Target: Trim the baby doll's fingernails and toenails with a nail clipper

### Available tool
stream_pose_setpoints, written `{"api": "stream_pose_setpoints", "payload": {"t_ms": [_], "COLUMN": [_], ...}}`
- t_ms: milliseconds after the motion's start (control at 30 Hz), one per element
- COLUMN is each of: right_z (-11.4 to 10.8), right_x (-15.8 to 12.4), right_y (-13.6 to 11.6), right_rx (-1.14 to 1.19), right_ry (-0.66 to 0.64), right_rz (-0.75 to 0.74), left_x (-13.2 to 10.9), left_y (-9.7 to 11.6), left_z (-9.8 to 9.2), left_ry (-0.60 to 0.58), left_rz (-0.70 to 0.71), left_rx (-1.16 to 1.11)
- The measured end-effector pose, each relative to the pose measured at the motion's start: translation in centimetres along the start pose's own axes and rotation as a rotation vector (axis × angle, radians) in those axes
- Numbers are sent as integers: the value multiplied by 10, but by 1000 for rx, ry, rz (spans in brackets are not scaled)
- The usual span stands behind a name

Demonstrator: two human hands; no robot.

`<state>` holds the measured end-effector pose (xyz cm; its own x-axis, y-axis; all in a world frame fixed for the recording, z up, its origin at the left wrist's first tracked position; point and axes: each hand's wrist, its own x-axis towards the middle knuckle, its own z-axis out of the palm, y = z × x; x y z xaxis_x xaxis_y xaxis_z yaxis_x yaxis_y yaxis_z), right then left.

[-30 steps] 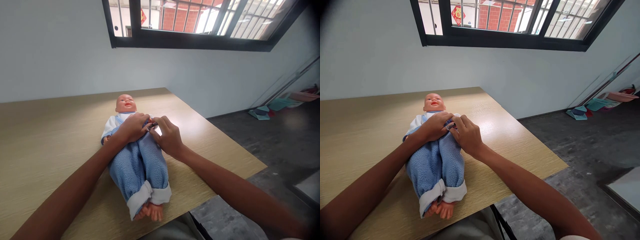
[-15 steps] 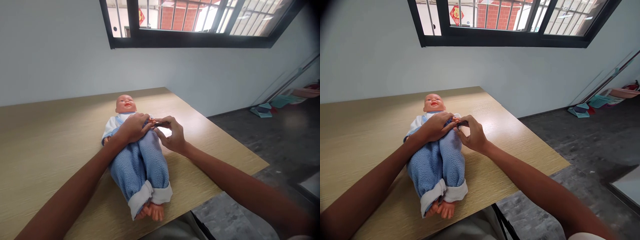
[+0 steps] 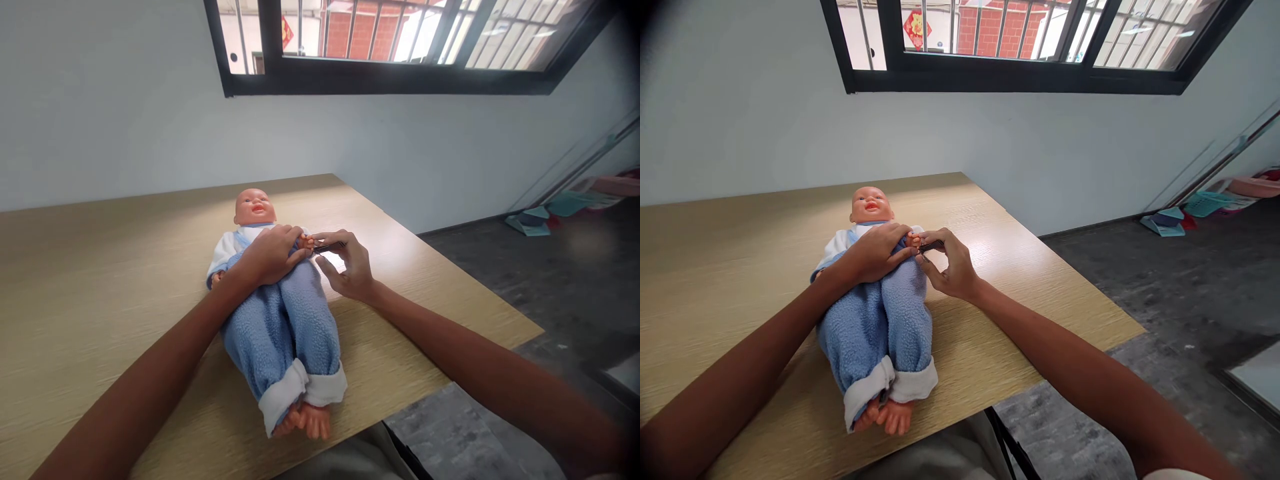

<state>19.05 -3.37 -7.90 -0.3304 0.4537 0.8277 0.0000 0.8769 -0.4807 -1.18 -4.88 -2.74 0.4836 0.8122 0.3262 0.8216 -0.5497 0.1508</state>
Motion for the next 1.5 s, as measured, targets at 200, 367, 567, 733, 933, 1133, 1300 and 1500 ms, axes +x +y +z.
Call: {"api": "stream_pose_setpoints", "payload": {"t_ms": [200, 367, 567, 733, 933, 1133, 1300, 1500], "right_z": [1, 3, 6, 7, 8, 7, 9, 10], "right_x": [0, -1, -4, -4, -2, 1, 3, 6], "right_y": [1, 1, 1, 1, -3, -8, -9, -14], "right_rx": [-9, -33, -62, -69, -67, -67, -53, -9], "right_ry": [12, 23, 55, 76, 82, 98, 118, 142], "right_rz": [-9, -21, -26, -11, 18, 41, 100, 183], "left_x": [0, -1, 0, 0, 0, 0, 0, 0], "left_y": [1, 1, 1, 1, 0, 0, -1, 0], "left_z": [0, 0, -1, -1, -1, 0, 1, 0], "left_ry": [4, 5, 4, 4, 3, 10, 14, 18], "left_rz": [-10, -10, -2, 3, 7, 14, 13, 9], "left_rx": [-26, -32, -33, -34, -35, -39, -36, -43]}}
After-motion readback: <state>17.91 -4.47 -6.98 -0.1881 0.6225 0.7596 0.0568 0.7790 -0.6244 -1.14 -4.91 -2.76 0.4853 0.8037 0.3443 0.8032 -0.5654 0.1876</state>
